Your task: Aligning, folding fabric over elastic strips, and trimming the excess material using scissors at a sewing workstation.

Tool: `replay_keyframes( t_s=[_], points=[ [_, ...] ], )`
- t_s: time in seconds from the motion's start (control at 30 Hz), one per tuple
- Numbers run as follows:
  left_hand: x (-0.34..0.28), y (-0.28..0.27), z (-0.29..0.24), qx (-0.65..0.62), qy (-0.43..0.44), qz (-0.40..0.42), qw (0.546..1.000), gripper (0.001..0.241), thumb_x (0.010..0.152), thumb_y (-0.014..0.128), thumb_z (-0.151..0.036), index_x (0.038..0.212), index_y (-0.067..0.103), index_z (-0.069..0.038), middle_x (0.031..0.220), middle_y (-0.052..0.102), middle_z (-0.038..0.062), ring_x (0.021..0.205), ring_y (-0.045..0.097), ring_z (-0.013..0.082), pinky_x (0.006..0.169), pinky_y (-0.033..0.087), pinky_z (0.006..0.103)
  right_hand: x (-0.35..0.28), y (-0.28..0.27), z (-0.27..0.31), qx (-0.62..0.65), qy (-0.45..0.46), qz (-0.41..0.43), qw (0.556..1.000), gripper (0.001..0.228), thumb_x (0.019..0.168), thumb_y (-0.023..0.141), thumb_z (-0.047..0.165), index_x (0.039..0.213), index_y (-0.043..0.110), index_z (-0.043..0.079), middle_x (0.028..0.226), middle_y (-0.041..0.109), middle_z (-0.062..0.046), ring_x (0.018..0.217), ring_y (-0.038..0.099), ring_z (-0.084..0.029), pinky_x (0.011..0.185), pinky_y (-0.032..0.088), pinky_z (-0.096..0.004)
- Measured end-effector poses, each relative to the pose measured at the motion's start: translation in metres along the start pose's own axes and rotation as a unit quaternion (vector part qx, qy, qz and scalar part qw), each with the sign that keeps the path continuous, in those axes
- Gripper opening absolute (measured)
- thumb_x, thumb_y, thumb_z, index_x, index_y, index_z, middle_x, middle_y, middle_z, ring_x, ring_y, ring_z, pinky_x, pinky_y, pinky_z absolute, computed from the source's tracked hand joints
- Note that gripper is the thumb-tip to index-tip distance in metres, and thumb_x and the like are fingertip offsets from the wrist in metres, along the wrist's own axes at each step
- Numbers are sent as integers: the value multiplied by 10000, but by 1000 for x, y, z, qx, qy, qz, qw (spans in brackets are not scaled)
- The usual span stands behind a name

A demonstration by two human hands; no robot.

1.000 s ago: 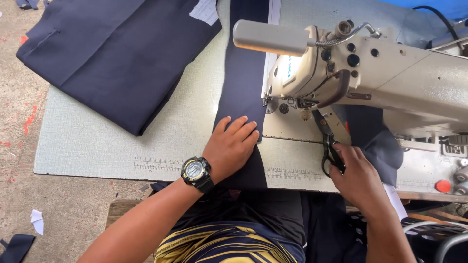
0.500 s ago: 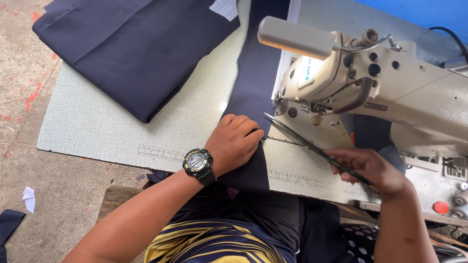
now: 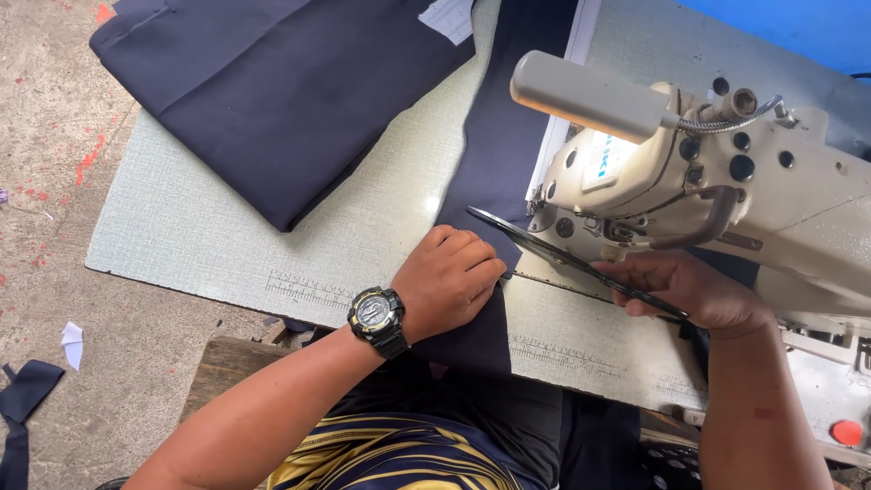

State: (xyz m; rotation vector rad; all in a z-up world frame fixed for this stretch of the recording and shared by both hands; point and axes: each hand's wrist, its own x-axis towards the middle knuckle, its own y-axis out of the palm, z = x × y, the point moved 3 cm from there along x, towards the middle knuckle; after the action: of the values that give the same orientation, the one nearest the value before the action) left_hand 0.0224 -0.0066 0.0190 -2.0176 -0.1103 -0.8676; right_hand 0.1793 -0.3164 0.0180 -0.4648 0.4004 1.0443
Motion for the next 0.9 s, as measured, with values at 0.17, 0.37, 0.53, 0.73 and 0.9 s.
replay_keyframes(
  t_s=[0.17,0.37,0.53,0.73,0.9],
  points=[
    [1,-2,0,-21,-5,1,1000,49,924,656,-79,960,658,-112,930,634,31,839,571,248,751,416,376,7,8,29,-152,225,-39,962,681,759,826,195,1418,677,281,1405,697,131,1335,509,-25,1174,264,-230],
    [0,-1,-1,-35,7,6,999,58,925,653,-87,974,682,-99,919,640,39,835,576,256,723,405,382,31,8,15,-118,24,24,992,584,851,728,101,1426,660,176,997,743,68,1060,628,-89,1034,474,-295],
    [-2,-3,-4,-36,17,8,999,45,925,624,-70,924,653,-105,851,602,28,809,539,249,727,385,378,38,34,48,-132,101,-14,986,623,775,823,101,1375,709,226,1144,655,79,1079,532,-67,1007,436,-252],
    [-30,-9,-12,-56,-5,8,998,75,918,636,-116,846,629,-97,761,555,51,783,584,278,722,450,391,31,77,32,30,23,-24,999,653,737,830,-62,1357,669,63,660,575,-76,507,556,-147,590,552,-282],
    [-108,-75,-19,32,-102,72,992,272,972,625,-264,711,586,-202,618,581,-31,585,514,202,670,380,361,-40,137,38,-93,61,-61,992,633,720,879,185,1332,718,194,1312,770,82,1166,650,-1,1013,438,-179]
  ],
)
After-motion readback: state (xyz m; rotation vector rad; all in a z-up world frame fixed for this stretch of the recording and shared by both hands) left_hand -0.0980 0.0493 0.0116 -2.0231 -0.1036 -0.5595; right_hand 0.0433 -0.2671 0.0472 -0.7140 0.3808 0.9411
